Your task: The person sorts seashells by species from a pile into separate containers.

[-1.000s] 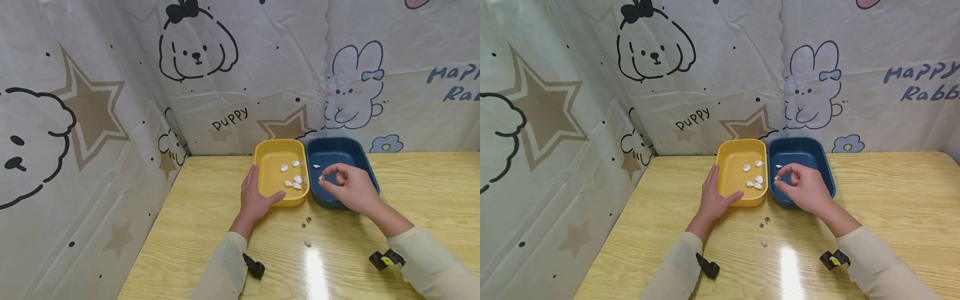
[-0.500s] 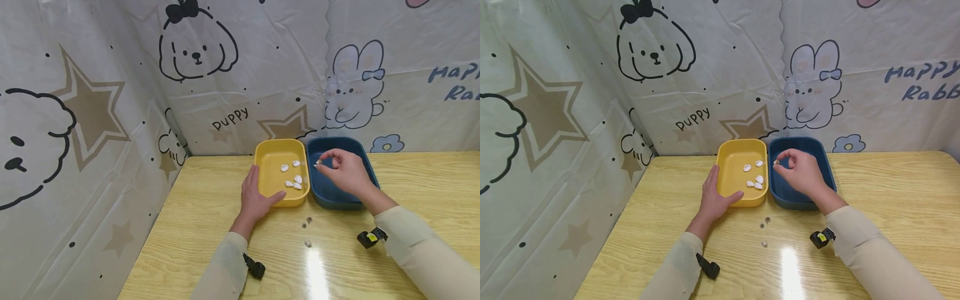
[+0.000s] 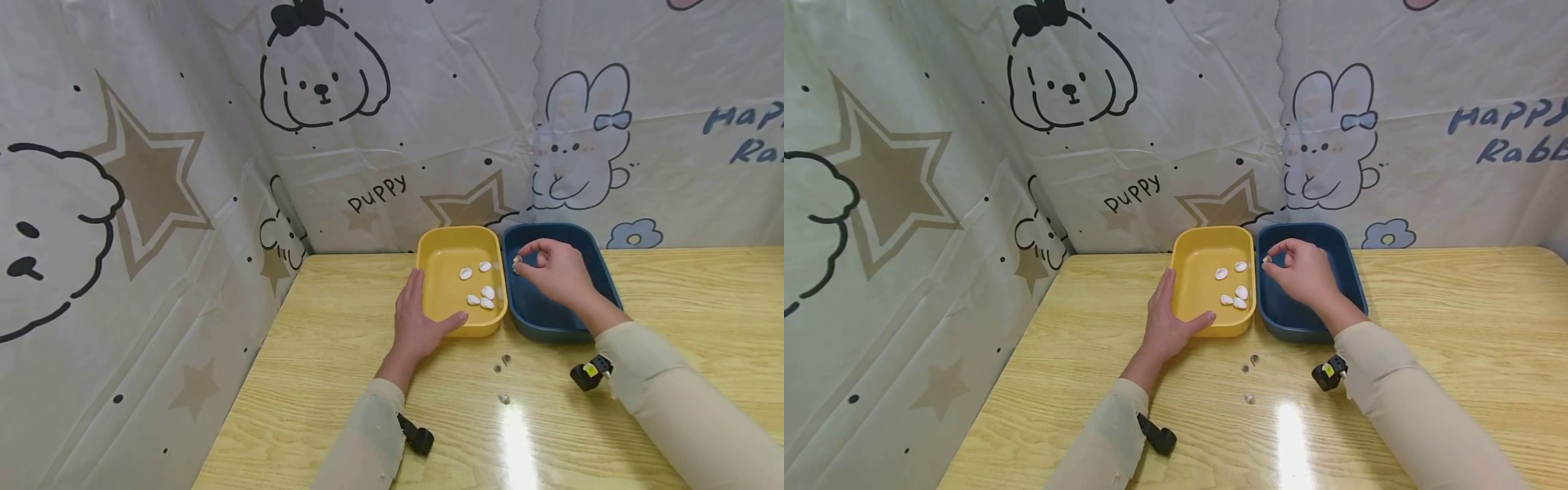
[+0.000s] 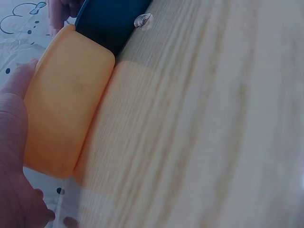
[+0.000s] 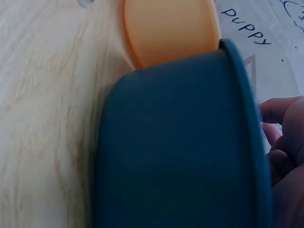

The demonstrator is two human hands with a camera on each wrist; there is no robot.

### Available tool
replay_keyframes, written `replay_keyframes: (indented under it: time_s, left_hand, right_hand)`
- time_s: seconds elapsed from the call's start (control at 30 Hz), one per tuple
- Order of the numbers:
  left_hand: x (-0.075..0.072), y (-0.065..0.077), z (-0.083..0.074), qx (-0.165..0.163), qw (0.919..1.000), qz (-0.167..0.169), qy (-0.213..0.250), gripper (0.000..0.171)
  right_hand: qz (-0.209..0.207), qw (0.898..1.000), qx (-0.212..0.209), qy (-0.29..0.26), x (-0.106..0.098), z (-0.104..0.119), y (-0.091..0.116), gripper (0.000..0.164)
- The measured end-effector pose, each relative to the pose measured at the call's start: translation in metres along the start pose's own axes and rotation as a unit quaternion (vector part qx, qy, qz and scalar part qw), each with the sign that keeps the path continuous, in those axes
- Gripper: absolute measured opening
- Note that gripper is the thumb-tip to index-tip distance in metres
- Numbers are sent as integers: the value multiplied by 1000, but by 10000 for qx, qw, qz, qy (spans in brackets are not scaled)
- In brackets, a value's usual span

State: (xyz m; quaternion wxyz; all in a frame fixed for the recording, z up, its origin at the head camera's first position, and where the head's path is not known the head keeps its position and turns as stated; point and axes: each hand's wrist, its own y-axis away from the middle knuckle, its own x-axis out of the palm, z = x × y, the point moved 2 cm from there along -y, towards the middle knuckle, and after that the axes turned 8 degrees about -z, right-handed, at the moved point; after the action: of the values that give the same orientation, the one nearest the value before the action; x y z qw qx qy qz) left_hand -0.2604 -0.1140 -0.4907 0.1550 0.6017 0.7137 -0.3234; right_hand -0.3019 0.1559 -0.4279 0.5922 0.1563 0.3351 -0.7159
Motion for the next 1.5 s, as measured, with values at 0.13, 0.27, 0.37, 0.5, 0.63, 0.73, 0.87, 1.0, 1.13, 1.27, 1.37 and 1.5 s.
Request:
replay_keyframes:
  time_s: [0.13, 0.27, 0.37, 0.5, 0.63, 0.73, 0.87, 1.0, 1.13, 1.27, 1.37, 1.5]
  left_hand:
    - [0, 0, 0, 5, 10000, 5, 18, 119]
    - [0, 0, 0, 16, 10000, 12, 10, 119]
    - [0, 0, 0, 38, 10000, 0, 10, 119]
    - [0, 0, 0, 46, 10000, -19, 45, 119]
    - [0, -1, 0, 22, 10000, -20, 65, 119]
    - [0, -1, 0, -1, 10000, -15, 77, 119]
    - [0, -1, 0, 17, 10000, -20, 87, 119]
    - [0, 0, -1, 41, 10000, -24, 81, 119]
    - [0, 1, -1, -11, 10000, 0, 67, 119]
    - [-1, 1, -1, -49, 10000, 12, 72, 119]
    - [-1, 1, -1, -56, 10000, 13, 70, 119]
    - [-1, 1, -2, -63, 10000, 19, 63, 119]
  right_hand:
    - [130, 9998, 152, 75, 4, -8, -2, 27]
    - [203, 9993, 292, 108, 8, -16, -3, 27]
    - [219, 9991, 333, 150, 10, -21, -4, 27]
    - [285, 9988, 334, 226, 13, -25, -5, 28]
    - [409, 9981, 373, 286, 15, -29, -7, 30]
    - [501, 9973, 416, 328, 17, -32, -9, 31]
    - [534, 9968, 472, 357, 18, -34, -10, 31]
    - [520, 9966, 536, 346, 19, -35, -10, 32]
    - [405, 9972, 539, 315, 18, -35, -8, 32]
    - [218, 9985, 442, 253, 15, -31, -7, 31]
    - [137, 9988, 422, 188, 13, -26, -5, 30]
    - [88, 9993, 335, 107, 8, -18, -1, 30]
